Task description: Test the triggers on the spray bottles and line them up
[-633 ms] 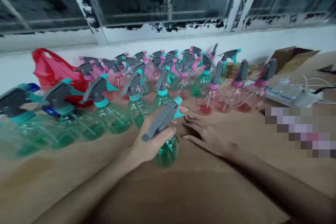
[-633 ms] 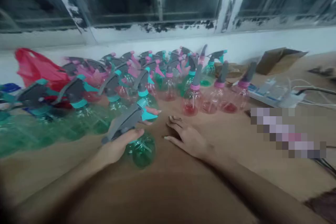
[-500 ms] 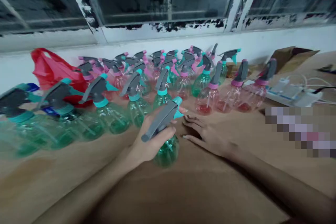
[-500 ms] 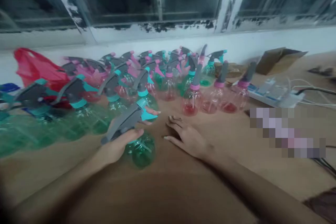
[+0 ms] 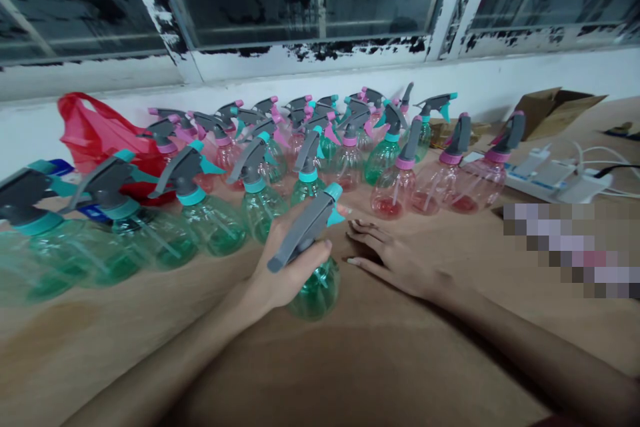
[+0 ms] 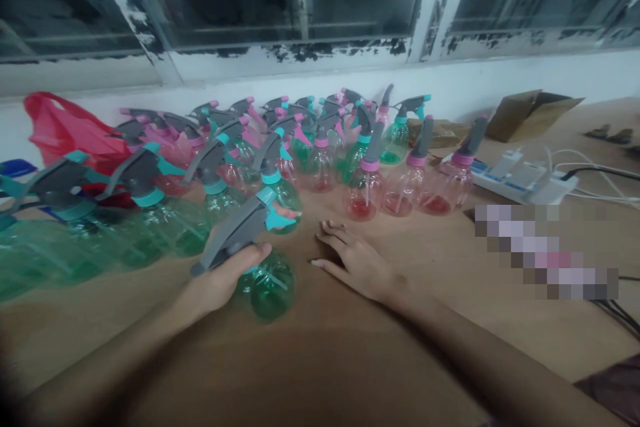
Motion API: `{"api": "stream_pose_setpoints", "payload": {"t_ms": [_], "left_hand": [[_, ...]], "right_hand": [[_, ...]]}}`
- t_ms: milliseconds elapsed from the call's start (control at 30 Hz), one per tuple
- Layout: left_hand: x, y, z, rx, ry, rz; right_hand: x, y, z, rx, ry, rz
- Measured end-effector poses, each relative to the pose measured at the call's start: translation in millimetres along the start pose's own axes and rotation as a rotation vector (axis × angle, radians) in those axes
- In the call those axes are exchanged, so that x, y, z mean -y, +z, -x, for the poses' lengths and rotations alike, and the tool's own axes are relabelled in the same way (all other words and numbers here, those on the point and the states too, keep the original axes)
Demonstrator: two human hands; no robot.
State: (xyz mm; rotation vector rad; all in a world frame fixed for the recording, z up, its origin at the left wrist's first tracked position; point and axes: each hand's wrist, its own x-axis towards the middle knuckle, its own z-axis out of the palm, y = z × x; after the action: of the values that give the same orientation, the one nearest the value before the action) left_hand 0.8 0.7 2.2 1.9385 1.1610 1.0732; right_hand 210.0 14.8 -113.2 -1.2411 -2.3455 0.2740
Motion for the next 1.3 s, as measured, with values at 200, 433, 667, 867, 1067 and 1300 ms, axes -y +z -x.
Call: {"api": "stream_pose_setpoints", "payload": {"t_ms": [200,433,667,867,1067,1300], "left_hand": [[8,2.8,0,0.111,0.085,-0.008],[10,1.8,-1,0.1,0.099,-0.015],[12,4.3,0,0.09,0.068,-0.035],[14,4.8,1,0.018,0.072,-0.072],[15,4.7,2,0.01,0.056,-0.098],[13,25.4,-5,-0.042,0.08,-0.077]], "right_hand": [[-2,1,0,-0.011,-0.005,0.009],[-2,3,0,-0.012,0.0,0.009],[-1,2,-1,-0.014,0.009,0.0],[1,0,-1,-0.013,0.017,-0.015],[18,-22,3,0.011,0.06,-0.182],[55,-48,13,-0.051,0.081,-0.325]]}}
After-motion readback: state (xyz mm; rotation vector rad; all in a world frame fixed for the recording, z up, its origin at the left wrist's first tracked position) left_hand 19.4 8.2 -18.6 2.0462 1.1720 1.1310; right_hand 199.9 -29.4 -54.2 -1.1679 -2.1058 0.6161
